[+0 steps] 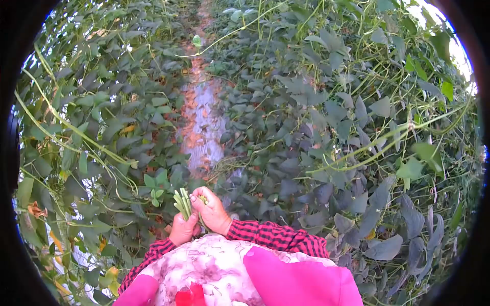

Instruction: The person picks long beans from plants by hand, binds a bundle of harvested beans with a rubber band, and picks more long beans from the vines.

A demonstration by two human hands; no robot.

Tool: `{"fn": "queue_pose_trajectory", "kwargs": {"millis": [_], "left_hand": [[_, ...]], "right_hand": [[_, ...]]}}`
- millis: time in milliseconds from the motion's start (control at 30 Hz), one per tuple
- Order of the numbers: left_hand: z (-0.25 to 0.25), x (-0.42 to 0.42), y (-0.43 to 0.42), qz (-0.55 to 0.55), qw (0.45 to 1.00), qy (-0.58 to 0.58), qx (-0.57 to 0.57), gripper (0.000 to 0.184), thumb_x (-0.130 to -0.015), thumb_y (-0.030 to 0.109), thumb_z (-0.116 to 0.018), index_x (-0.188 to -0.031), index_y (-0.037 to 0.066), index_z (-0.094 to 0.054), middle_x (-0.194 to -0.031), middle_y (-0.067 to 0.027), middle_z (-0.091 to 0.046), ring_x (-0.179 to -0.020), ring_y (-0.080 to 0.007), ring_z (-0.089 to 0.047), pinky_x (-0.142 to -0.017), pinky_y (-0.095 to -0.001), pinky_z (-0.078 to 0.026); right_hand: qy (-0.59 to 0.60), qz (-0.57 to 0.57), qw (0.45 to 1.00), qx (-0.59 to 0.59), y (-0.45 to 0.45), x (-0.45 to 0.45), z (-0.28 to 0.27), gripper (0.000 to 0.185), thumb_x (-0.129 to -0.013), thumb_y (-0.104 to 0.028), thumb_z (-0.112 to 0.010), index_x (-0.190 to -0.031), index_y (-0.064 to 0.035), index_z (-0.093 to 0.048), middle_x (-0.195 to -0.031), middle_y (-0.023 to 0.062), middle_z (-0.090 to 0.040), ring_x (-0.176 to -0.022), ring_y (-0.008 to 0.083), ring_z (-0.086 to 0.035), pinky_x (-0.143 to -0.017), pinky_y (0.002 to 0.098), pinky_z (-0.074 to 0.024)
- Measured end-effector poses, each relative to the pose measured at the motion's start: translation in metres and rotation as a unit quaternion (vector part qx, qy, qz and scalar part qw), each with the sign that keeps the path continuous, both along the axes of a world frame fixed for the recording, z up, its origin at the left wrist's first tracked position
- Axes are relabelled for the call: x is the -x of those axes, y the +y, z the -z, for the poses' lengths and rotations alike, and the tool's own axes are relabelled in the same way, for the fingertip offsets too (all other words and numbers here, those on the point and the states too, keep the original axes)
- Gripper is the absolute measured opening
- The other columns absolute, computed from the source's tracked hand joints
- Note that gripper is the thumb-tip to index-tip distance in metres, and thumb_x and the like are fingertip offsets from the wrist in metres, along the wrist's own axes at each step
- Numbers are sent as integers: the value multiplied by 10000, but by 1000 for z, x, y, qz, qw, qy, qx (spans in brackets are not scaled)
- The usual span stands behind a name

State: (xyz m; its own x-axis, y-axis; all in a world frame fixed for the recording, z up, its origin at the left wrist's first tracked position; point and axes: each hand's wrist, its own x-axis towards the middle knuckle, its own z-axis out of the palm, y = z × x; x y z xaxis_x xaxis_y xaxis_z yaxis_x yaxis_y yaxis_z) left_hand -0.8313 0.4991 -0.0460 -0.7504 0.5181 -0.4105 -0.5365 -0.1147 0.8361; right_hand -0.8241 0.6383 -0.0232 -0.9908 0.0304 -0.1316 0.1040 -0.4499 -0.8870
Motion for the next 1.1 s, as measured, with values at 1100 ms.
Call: {"fn": "queue_pose_trajectory", "kwargs": {"millis": [1100], "left_hand": [[67,8,21,-22,962,-245,-122,266,-745,208,-602,-941,69,-490,-794,-81,-555,-755,-221,-540,-786,-394,-424]], "right_hand": [[-229,-494,826,145,25,-49,140,245,-749,-188,-649,-926,-32,-584,-849,-10,-584,-796,68,-492,-680,251,-428]]}}
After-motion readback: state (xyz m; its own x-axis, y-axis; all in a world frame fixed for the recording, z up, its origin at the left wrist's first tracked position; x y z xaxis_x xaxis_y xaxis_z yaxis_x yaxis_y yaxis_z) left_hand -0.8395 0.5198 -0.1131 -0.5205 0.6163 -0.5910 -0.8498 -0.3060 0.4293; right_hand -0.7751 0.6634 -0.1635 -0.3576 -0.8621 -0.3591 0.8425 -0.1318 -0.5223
